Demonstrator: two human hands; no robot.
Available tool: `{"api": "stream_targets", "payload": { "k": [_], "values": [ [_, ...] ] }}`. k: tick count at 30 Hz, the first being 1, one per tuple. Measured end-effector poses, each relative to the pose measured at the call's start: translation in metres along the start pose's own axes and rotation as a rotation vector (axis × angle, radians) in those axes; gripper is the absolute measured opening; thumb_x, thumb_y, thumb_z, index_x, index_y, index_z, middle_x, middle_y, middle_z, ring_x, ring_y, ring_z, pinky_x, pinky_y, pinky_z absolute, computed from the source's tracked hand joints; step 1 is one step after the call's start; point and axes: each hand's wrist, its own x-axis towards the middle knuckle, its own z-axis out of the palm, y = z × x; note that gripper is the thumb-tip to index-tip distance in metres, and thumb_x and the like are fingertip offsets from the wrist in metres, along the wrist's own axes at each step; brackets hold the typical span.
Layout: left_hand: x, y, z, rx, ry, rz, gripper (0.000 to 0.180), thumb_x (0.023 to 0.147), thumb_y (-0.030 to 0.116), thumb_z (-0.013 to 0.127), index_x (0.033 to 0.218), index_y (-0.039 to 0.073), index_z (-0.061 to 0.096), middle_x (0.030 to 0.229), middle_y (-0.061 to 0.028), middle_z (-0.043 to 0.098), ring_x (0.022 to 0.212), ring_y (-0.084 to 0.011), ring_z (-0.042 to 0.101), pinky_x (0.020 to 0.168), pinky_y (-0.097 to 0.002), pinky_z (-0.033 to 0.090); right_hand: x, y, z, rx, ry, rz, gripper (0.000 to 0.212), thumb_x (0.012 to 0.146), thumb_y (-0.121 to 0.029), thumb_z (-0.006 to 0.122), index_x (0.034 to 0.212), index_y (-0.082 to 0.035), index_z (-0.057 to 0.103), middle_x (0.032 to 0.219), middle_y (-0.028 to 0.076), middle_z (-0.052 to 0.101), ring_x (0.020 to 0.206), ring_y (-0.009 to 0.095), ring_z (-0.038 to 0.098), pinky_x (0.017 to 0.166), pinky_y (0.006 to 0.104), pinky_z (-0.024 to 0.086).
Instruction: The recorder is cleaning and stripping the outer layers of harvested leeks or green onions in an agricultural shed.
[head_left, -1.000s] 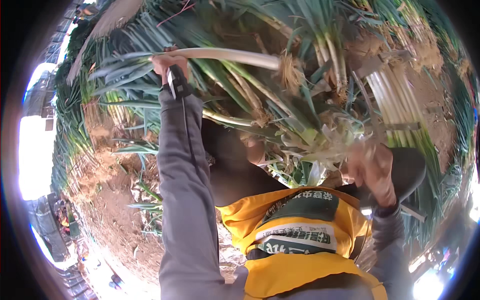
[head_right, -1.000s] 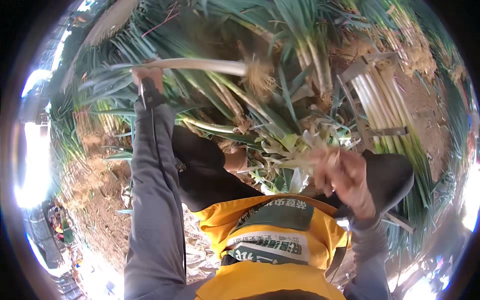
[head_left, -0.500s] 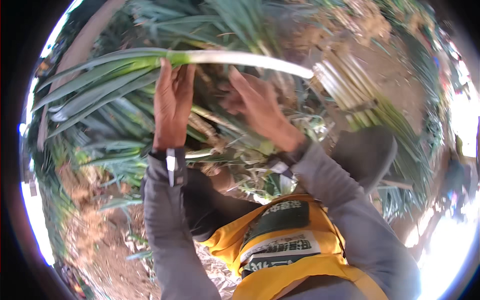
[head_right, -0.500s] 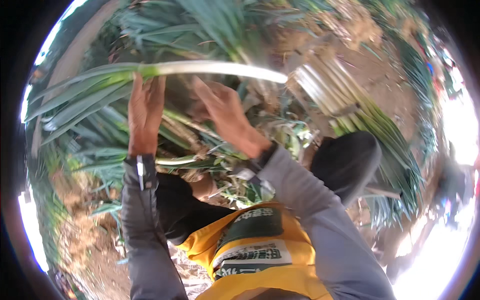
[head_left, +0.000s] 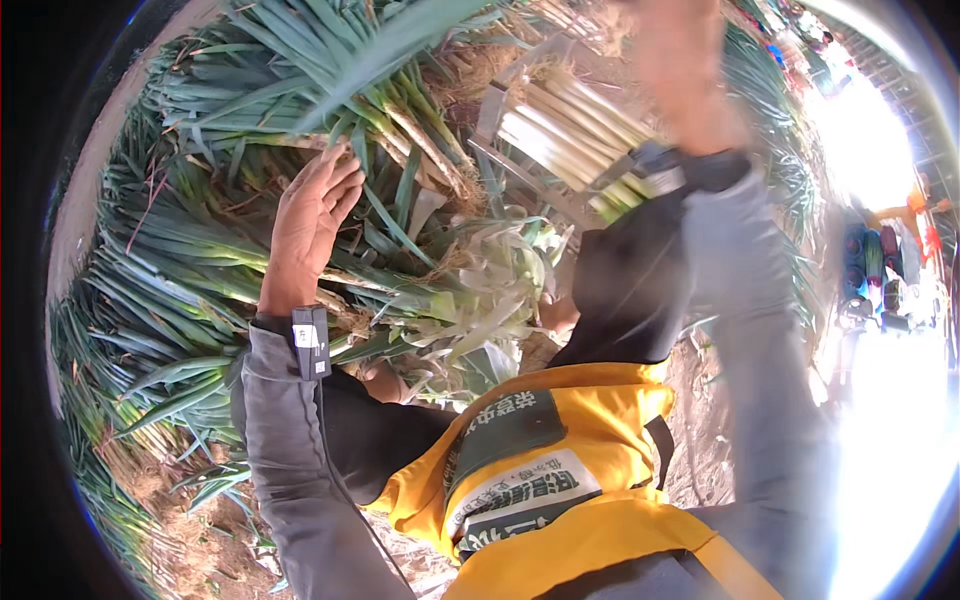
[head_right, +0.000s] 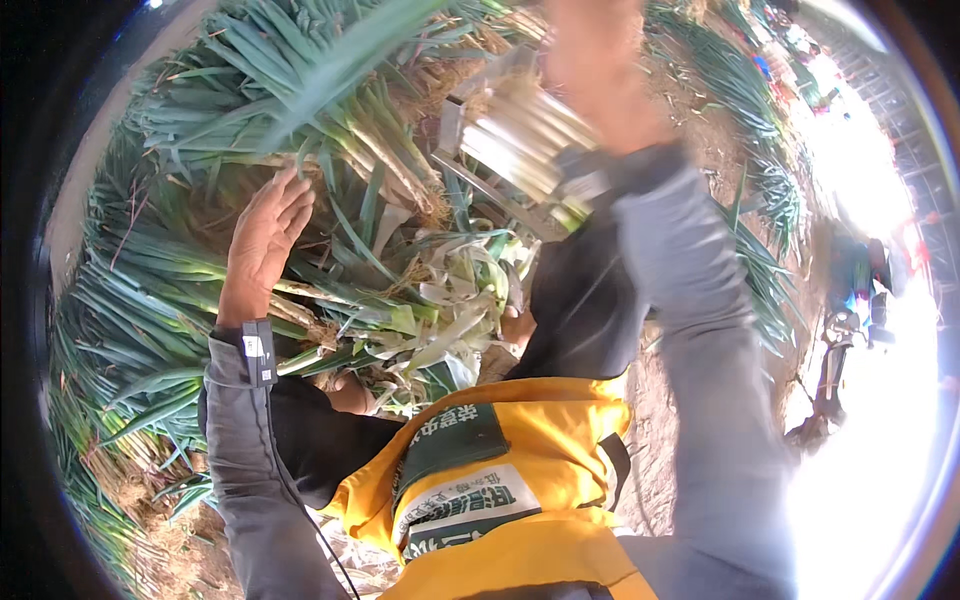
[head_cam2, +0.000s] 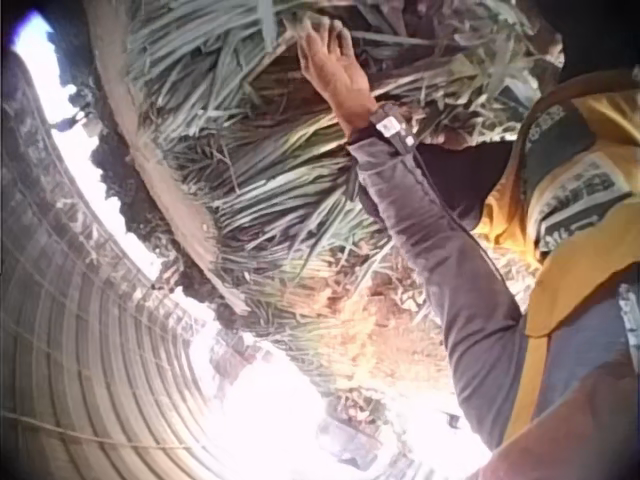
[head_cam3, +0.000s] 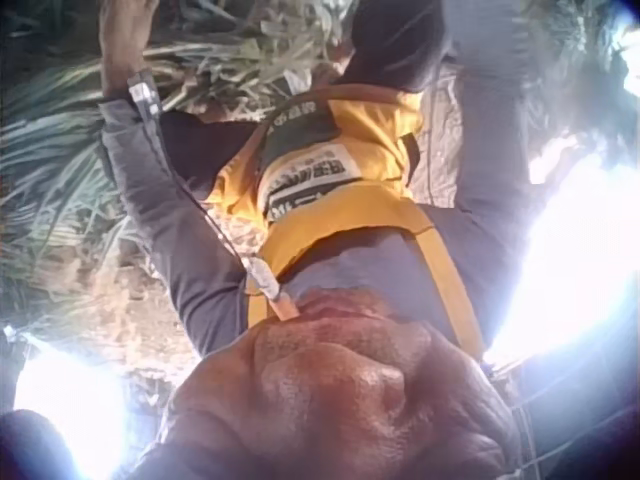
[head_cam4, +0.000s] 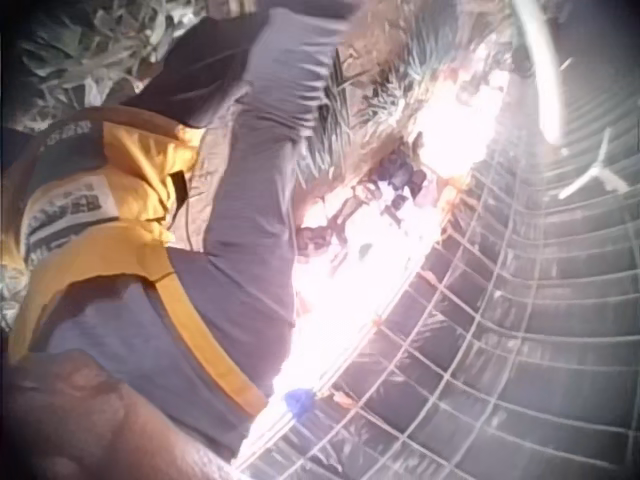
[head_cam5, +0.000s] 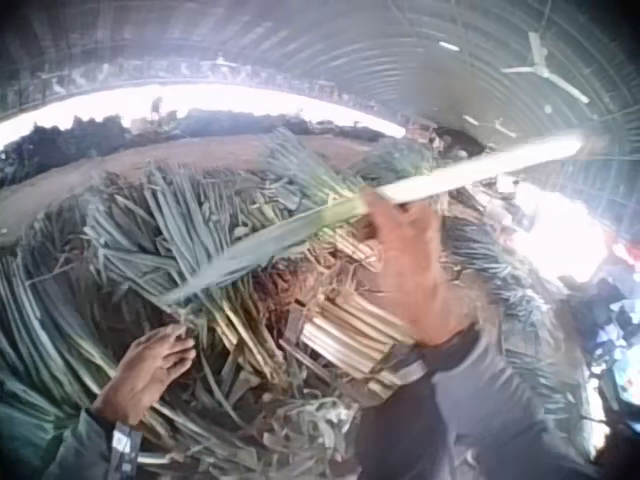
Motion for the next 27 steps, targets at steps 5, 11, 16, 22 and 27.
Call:
{"api": "stream_targets", "payload": {
  "k": [5,11,16,22,27],
  "values": [
    [0.024,-0.026,-0.005,0.050,-0.003,-0.051,0.035,0.098,0.026,0.068,0.128,0.008,0.065,0.117,-0.0068,0.070,0.107,-0.0170,0.066,0.097,-0.0317,0.052,0.068,-0.013,-0.152,-1.018,0.013,-0.173,0.026,0.090,-0.028,0.072,0.092,-0.002,0.068,0.077,0.008,0.067,0.073,0.017,0.066,0.060,0.0359,0.051],
    [0.041,-0.056,-0.005,0.175,0.033,-0.103,0.035,0.097,0.028,0.070,0.127,0.009,0.066,0.112,-0.0059,0.070,0.100,-0.0168,0.067,0.089,-0.0308,0.054,0.005,0.061,-0.242,-1.464,-0.731,-0.243,0.029,0.090,-0.024,0.070,0.108,-0.002,0.064,0.087,0.012,0.064,0.083,0.024,0.065,0.070,0.0422,0.051],
    [0.074,-0.114,0.020,0.086,-0.032,-0.224,0.024,0.097,0.022,0.070,0.114,0.007,0.069,0.096,-0.0058,0.073,0.083,-0.0165,0.070,0.074,-0.0279,0.054,-0.109,0.152,-0.248,-1.180,-1.173,0.152,0.031,0.084,-0.026,0.068,0.103,-0.002,0.059,0.101,0.019,0.061,0.092,0.038,0.062,0.083,0.0476,0.049],
    [0.097,-0.182,0.068,0.326,-0.152,-0.209,0.026,0.098,0.013,0.068,0.121,0.003,0.065,0.109,-0.0074,0.067,0.097,-0.0134,0.066,0.085,-0.0280,0.056,-0.139,0.193,-0.215,-0.791,-1.086,0.261,0.035,0.087,-0.030,0.064,0.104,0.000,0.059,0.097,0.020,0.058,0.089,0.041,0.059,0.082,0.0478,0.048],
    [0.144,-0.214,0.157,-0.033,-0.211,-0.305,0.030,0.101,0.020,0.064,0.124,0.001,0.059,0.109,-0.0080,0.065,0.099,-0.0152,0.065,0.090,-0.0297,0.057,-0.135,0.230,-0.171,-0.794,-1.162,0.319,0.039,0.089,-0.031,0.066,0.111,0.000,0.060,0.109,0.021,0.059,0.099,0.041,0.060,0.087,0.0484,0.048]
  ]
}}
